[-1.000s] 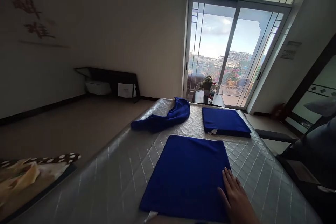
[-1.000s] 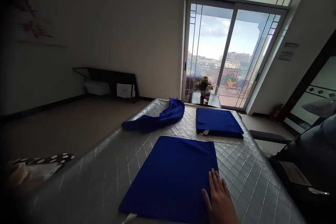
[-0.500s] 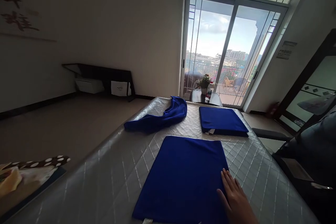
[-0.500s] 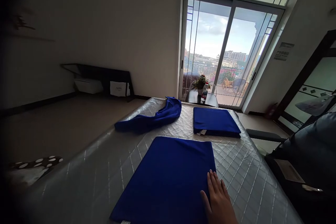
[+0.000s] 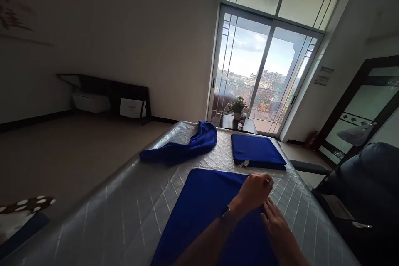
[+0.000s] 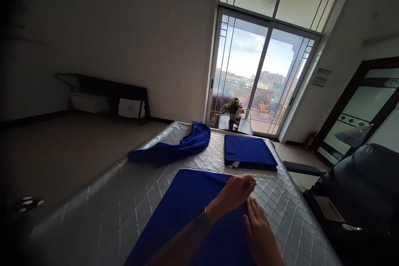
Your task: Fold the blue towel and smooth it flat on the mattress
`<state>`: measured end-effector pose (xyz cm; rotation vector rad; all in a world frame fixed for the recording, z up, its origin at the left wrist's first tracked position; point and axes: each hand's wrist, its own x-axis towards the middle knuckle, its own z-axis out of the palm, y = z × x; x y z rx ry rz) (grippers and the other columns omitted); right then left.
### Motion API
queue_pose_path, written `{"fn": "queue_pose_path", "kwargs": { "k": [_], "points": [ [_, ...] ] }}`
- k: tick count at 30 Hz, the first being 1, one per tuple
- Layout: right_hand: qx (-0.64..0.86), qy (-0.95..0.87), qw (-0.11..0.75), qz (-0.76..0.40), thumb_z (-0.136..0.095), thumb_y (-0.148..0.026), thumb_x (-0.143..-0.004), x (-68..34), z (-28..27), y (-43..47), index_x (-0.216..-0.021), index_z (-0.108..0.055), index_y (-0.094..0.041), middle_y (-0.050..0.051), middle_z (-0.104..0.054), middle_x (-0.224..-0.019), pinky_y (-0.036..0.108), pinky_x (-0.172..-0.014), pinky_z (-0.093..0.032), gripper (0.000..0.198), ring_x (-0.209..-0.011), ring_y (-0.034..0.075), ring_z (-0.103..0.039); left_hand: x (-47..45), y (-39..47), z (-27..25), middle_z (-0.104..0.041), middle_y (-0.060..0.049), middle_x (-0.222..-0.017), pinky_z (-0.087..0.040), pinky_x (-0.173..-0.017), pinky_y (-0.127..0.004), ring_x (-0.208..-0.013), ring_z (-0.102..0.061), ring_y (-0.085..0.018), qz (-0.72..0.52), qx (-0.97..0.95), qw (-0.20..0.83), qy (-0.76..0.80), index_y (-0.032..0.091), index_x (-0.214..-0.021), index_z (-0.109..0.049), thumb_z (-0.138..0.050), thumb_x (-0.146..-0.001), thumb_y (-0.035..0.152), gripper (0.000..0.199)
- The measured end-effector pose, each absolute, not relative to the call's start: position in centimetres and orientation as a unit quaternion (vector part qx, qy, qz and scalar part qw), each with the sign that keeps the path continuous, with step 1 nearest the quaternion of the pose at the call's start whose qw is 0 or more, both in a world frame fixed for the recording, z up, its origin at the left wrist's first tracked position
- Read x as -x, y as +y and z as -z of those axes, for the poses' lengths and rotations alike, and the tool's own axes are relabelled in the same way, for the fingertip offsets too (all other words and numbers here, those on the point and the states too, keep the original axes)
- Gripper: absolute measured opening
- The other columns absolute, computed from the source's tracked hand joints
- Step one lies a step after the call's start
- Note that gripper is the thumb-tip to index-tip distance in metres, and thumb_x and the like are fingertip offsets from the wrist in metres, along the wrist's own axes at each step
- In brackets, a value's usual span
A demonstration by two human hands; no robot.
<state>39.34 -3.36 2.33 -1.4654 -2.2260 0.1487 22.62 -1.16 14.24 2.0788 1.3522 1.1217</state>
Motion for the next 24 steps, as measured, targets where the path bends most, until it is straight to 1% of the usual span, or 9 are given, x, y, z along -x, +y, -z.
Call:
{"fn": "queue_pose_path", "kwargs": {
  "k": [2, 5, 7, 9, 11, 15, 20, 22, 24],
  "points": [
    [0.514, -0.829, 0.214, -0.049, -0.033, -0.039, -0.099, -38.7, -3.1, -1.7, -0.148, -0.050, -0.020, 0.010, -0.049, -0.156, 0.044, -0.124, -0.033, 0.055, -0.148, 0.025, -0.036, -22.0, 0.3, -12.6, -0.077, -0.007, -0.100, -0.052, -0.091, -0.030, -0.098, -0.070, -0.020, -0.393, -0.733, 0.181, 0.525, 0.021, -0.101, -0.072, -0.043, -0.098, 0.028, 0.030],
    [0.459, -0.863, 0.206, -0.040, -0.031, -0.024, -0.098, -37.0, -4.0, 1.6, -0.147, -0.050, -0.020, 0.010, -0.049, -0.156, 0.040, -0.124, -0.028, 0.053, -0.148, 0.022, -0.036, -21.5, 1.3, -10.1, -0.074, -0.013, -0.111, -0.048, -0.102, -0.037, -0.110, -0.067, -0.024, -0.379, -0.726, 0.155, 0.552, 0.018, -0.106, -0.070, -0.037, -0.100, 0.027, 0.036],
    [0.441, -0.874, 0.203, -0.030, -0.032, -0.018, -0.095, -35.8, -4.1, 3.6, -0.146, -0.051, -0.016, 0.014, -0.052, -0.153, 0.038, -0.123, -0.027, 0.054, -0.146, 0.022, -0.040, -21.3, 1.5, -8.7, -0.071, -0.017, -0.123, -0.043, -0.111, -0.040, -0.121, -0.063, -0.027, -0.366, -0.732, 0.141, 0.557, 0.014, -0.117, -0.068, -0.033, -0.101, 0.027, 0.041],
    [0.439, -0.876, 0.199, -0.018, -0.033, -0.016, -0.093, -34.8, -3.5, 5.3, -0.144, -0.052, -0.012, 0.017, -0.055, -0.150, 0.035, -0.121, -0.028, 0.055, -0.143, 0.022, -0.044, -21.2, 1.7, -7.3, -0.064, -0.020, -0.137, -0.036, -0.118, -0.042, -0.134, -0.054, -0.029, -0.351, -0.742, 0.129, 0.556, 0.010, -0.129, -0.063, -0.031, -0.100, 0.027, 0.047],
    [0.433, -0.880, 0.196, -0.002, -0.034, -0.015, -0.092, -34.3, -2.3, 6.3, -0.143, -0.054, -0.013, 0.016, -0.056, -0.148, 0.034, -0.119, -0.031, 0.055, -0.141, 0.022, -0.047, -21.0, 1.9, -6.1, -0.056, -0.022, -0.147, -0.030, -0.122, -0.044, -0.142, -0.045, -0.031, -0.335, -0.749, 0.121, 0.559, 0.007, -0.138, -0.057, -0.030, -0.100, 0.029, 0.052],
    [0.441, -0.874, 0.202, 0.038, -0.034, -0.013, -0.090, -34.4, 0.2, 7.2, -0.143, -0.055, -0.020, 0.009, -0.054, -0.151, 0.034, -0.116, -0.035, 0.058, -0.142, 0.022, -0.046, -20.8, 2.5, -4.0, -0.053, -0.022, -0.150, -0.031, -0.122, -0.047, -0.145, -0.042, -0.033, -0.305, -0.748, 0.114, 0.578, 0.008, -0.145, -0.051, -0.028, -0.099, 0.042, 0.061],
    [0.482, -0.858, 0.177, 0.034, -0.034, -0.017, -0.091, -34.5, 1.1, 7.4, -0.150, -0.046, -0.016, 0.011, -0.048, -0.156, 0.034, -0.119, -0.032, 0.060, -0.147, 0.022, -0.038, -20.6, 2.9, -3.1, -0.048, -0.018, -0.154, -0.029, -0.123, -0.042, -0.148, -0.036, -0.029, -0.285, -0.745, 0.102, 0.595, 0.011, -0.148, -0.048, -0.019, -0.100, 0.053, 0.071],
    [0.492, -0.855, 0.164, 0.022, -0.033, -0.019, -0.092, -34.4, 0.9, 7.3, -0.151, -0.044, -0.017, 0.010, -0.045, -0.158, 0.034, -0.120, -0.030, 0.060, -0.148, 0.021, -0.036, -20.5, 3.1, -2.8, -0.047, -0.015, -0.155, -0.027, -0.124, -0.042, -0.149, -0.033, -0.028, -0.278, -0.743, 0.097, 0.601, 0.013, -0.149, -0.047, -0.019, -0.100, 0.055, 0.071],
    [0.495, -0.855, 0.156, 0.017, -0.033, -0.022, -0.093, -34.3, 0.6, 7.2, -0.152, -0.043, -0.019, 0.008, -0.044, -0.159, 0.035, -0.121, -0.029, 0.060, -0.149, 0.021, -0.034, -20.4, 3.3, -2.5, -0.047, -0.013, -0.156, -0.025, -0.126, -0.045, -0.150, -0.032, -0.028, -0.269, -0.740, 0.093, 0.609, 0.016, -0.150, -0.046, -0.019, -0.100, 0.057, 0.070]
  ]
}}
